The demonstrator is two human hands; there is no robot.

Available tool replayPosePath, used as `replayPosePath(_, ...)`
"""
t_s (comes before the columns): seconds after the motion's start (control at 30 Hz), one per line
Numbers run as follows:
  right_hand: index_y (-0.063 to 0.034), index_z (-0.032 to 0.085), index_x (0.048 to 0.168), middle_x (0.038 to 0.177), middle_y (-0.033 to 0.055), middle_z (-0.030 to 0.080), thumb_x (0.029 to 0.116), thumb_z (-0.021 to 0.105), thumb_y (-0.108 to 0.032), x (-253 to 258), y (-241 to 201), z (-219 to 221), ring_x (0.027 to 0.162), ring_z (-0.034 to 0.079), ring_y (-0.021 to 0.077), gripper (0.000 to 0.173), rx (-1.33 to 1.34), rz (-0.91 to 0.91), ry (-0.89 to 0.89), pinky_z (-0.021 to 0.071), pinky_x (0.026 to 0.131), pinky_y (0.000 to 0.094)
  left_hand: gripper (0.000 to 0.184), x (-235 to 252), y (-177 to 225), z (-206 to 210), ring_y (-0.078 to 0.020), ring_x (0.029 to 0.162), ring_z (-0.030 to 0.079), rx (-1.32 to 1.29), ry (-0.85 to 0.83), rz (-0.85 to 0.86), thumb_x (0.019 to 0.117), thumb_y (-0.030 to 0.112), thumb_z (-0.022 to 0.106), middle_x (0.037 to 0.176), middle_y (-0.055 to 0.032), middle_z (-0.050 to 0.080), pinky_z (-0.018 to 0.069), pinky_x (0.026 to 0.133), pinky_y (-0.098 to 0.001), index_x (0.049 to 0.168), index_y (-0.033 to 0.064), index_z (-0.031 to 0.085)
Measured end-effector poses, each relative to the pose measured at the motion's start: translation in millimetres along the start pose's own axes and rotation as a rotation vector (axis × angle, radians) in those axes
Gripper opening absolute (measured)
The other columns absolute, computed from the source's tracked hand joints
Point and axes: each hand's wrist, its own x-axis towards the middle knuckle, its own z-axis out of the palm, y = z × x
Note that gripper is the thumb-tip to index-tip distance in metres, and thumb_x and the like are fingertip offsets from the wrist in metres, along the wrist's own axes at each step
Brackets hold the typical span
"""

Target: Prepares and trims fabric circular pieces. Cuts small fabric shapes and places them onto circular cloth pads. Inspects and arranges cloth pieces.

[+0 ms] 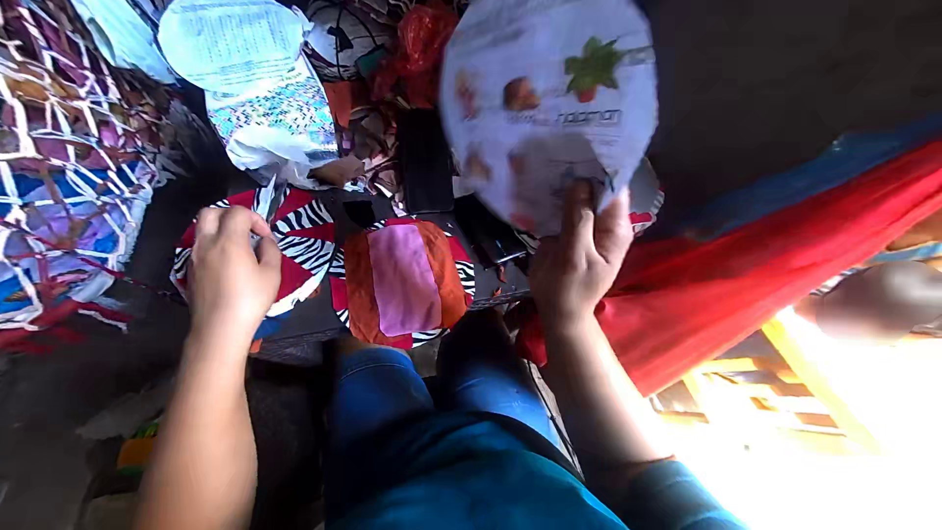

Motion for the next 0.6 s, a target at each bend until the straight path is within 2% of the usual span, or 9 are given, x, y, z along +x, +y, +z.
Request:
replayPosePath(0.07,0.0097,0.054,0.134,0.133,0.0114,0.063,0.1065,0.039,-0.005,3,-1,-2,0.126,0.058,0.0102,0.035,-0.25,-0.264,-0.143,0.0475,0.108,0.0307,0.023,19,-19,14,-0.0631,0.113,0.054,0.07,-0.067,-0.042,0.0983,0.001,0.055,0.125,-0.0416,0.053,0.0417,0.089,-0.0786,0.115,-0.0136,0.06)
replayPosePath(0.13,0.0069,0.061,0.129,0.138,0.0228,0.061,0.0985,0.042,0.0,-10,6,8,0.135,0.055,0.0298,0.037,-0.439,-0.339,-0.318,0.0427,0.112,0.0487,0.023,29,-31,25,-0.0622,0.115,0.054,0.144,-0.145,-0.062,0.0991,0.001,0.056,0.123,-0.04,0.055,0.0411,0.091,-0.0784,0.117,-0.012,0.061)
replayPosePath(0.23,-0.0105,0.069,0.131,0.141,0.0157,0.062,0.0924,0.056,-0.001,-53,28,22,0.136,0.053,0.0364,0.042,-0.632,-0.325,-0.611,0.0375,0.112,0.0607,0.024,31,-42,34,-0.059,0.122,0.052,0.216,-0.212,-0.054,0.1008,0.008,0.059,0.122,-0.0377,0.06,0.0348,0.102,-0.0762,0.117,-0.0088,0.065)
replayPosePath(0.33,-0.0157,0.07,0.132,0.142,0.0121,0.062,0.0926,0.063,-0.005,-95,48,28,0.137,0.052,0.0386,0.041,-0.685,-0.245,-0.833,0.0361,0.11,0.0685,0.031,7,-32,28,-0.0576,0.128,0.048,0.161,-0.116,-0.015,0.1043,0.018,0.056,0.132,-0.0352,0.056,0.0343,0.105,-0.0749,0.122,-0.0063,0.064)
replayPosePath(0.4,-0.0143,0.068,0.135,0.143,0.0133,0.061,0.0969,0.061,-0.018,-104,51,27,0.139,0.05,0.0408,0.039,-0.672,-0.153,-0.924,0.034,0.11,0.0713,0.037,-31,-15,26,-0.0501,0.121,0.056,0.033,-0.037,-0.056,0.1069,0.023,0.051,0.128,-0.0328,0.057,0.0439,0.1,-0.067,0.123,-0.0081,0.061)
replayPosePath(0.43,-0.0145,0.065,0.138,0.147,0.0127,0.058,0.1012,0.056,-0.034,-102,49,25,0.142,0.047,0.0398,0.043,-0.665,-0.113,-0.973,0.0307,0.113,0.0712,0.039,-55,-7,30,-0.0424,0.111,0.061,-0.082,0.004,-0.1,0.1069,0.024,0.049,0.122,-0.0309,0.06,0.0499,0.094,-0.0588,0.122,-0.0106,0.058)
replayPosePath(0.5,-0.0119,0.063,0.14,0.148,0.0131,0.057,0.1017,0.04,-0.06,-93,44,22,0.143,0.046,0.0386,0.065,-0.628,-0.085,-1.006,0.028,0.114,0.0704,0.042,-104,7,47,-0.0205,0.099,0.06,-0.421,0.073,-0.21,0.105,0.022,0.047,0.111,-0.021,0.059,0.0513,0.088,-0.0382,0.124,-0.0154,0.048)
replayPosePath(0.57,-0.0075,0.067,0.134,0.141,0.0147,0.062,0.1015,0.038,-0.058,-81,41,26,0.137,0.053,0.0378,0.067,-0.578,-0.087,-0.937,0.0329,0.112,0.0677,0.034,-137,25,65,-0.0045,0.094,0.061,-0.786,0.057,-0.396,0.1047,0.018,0.041,0.105,-0.0031,0.056,0.0526,0.085,-0.0258,0.125,-0.0087,0.042)
replayPosePath(0.6,-0.0063,0.067,0.133,0.14,0.0152,0.062,0.1021,0.044,-0.052,-73,41,31,0.136,0.053,0.0372,0.06,-0.575,-0.073,-0.907,0.034,0.112,0.0657,0.03,-145,35,72,-0.0045,0.093,0.063,-0.948,0.013,-0.52,0.1051,0.017,0.038,0.104,0.0001,0.057,0.0543,0.084,-0.0255,0.125,-0.0043,0.042)
